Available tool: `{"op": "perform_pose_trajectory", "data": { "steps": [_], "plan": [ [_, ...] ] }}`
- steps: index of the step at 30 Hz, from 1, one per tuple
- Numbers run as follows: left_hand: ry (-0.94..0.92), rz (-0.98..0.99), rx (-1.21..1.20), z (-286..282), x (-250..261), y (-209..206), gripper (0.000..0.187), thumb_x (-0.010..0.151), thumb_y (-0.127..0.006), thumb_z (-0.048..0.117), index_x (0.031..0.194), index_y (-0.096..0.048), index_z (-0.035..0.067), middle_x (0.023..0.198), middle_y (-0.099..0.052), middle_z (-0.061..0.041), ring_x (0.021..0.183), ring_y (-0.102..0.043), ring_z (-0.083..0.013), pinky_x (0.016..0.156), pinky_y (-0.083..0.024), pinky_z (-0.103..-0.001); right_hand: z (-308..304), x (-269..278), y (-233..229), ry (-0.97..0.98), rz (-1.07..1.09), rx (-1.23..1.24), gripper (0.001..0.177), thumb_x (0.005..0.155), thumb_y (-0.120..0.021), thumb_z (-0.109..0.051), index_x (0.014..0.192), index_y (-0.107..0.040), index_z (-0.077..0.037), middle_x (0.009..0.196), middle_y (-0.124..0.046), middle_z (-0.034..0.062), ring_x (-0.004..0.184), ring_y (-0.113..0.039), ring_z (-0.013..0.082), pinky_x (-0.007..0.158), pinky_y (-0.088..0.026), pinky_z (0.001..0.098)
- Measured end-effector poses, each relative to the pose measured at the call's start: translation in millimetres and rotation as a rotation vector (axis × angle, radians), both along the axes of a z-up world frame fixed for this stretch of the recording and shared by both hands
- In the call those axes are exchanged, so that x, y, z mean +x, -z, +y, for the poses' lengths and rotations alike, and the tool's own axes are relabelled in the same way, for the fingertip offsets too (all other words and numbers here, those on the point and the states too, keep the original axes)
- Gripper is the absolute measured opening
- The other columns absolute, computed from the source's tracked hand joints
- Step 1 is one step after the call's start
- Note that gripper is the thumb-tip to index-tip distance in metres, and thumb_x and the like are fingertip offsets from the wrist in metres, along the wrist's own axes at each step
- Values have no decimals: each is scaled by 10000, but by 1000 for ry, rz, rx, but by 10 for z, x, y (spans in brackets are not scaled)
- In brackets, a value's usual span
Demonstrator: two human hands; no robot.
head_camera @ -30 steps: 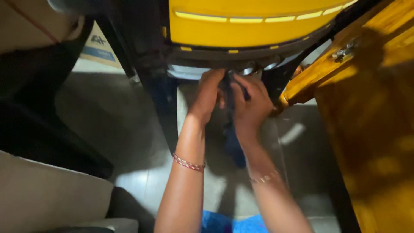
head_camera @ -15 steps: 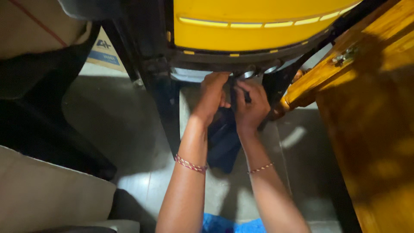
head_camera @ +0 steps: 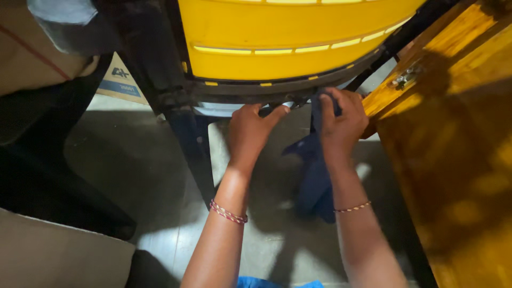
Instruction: The person wipes the black metal frame of a yellow plastic chair using a blue cloth. They clean the vertical supports, the armrests, and the decorative circular patterns on the backrest. The person moves the cloth around the contours of the chair to remove dust or dirt.
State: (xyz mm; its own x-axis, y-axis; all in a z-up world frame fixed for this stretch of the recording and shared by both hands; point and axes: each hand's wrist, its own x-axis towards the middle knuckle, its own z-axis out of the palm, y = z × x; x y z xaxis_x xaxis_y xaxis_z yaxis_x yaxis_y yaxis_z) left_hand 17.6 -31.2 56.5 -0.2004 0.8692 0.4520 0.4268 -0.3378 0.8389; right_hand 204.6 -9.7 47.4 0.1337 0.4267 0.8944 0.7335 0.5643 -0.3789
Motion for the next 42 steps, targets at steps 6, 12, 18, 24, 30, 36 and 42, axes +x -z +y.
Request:
{"op": "perform_pose_trajectory", "data": {
  "steps": [6,12,18,24,30,36,42],
  "plan": [
    [13,-21,-4,-47,20,9,432,854,-738,448,1080,-773,82,1011,-755,-190,985,-712,-384,834,-548,-436,61,142,-82,17,58,-213,145,889,-812,-88,1025,-773,-55,1005,-741,137,954,-713,284,882,-525,371],
    [30,51,68,73,-4,125,447,883,-726,443,1080,-759,43,1037,-739,-221,1020,-694,-411,876,-537,-452,164,235,109,-39,-16,-52,138,923,-757,-57,1059,-744,-33,1076,-720,143,1026,-698,299,926,-532,370],
    [2,42,128,142,31,209,455,884,-713,440,1082,-755,32,1032,-740,-237,996,-697,-414,841,-546,-455,464,235,498,-55,-3,180,124,1028,-693,-98,1115,-716,-12,1134,-698,165,1078,-680,323,963,-522,385],
    [91,-78,-312,-56,18,-67,469,915,-635,485,1058,-748,53,826,-746,-244,777,-748,-380,737,-574,-465,510,521,812,-66,-6,26,147,1005,-719,-142,1100,-754,-36,1117,-737,127,1067,-699,300,965,-545,401],
    [84,25,214,113,-32,113,517,905,-668,527,998,-772,29,846,-751,-201,834,-732,-399,718,-546,-464,331,1,500,-165,493,99,282,1028,-680,-156,1281,-622,-48,1267,-625,145,1188,-635,299,1077,-547,452],
    [-32,32,-91,267,-15,223,605,984,-544,561,824,-735,10,739,-673,-253,799,-680,-458,690,-481,-511,404,-251,1098,-7,-90,126,315,983,-682,-53,1275,-564,-40,1345,-494,207,1309,-509,400,1140,-455,489],
    [2,-47,-124,225,-11,146,618,966,-572,548,754,-709,-16,615,-626,-220,650,-686,-372,596,-488,-464,416,322,1303,-11,398,-98,304,1014,-696,-133,1301,-634,-55,1375,-537,169,1332,-567,344,1152,-511,458]
  ]
}}
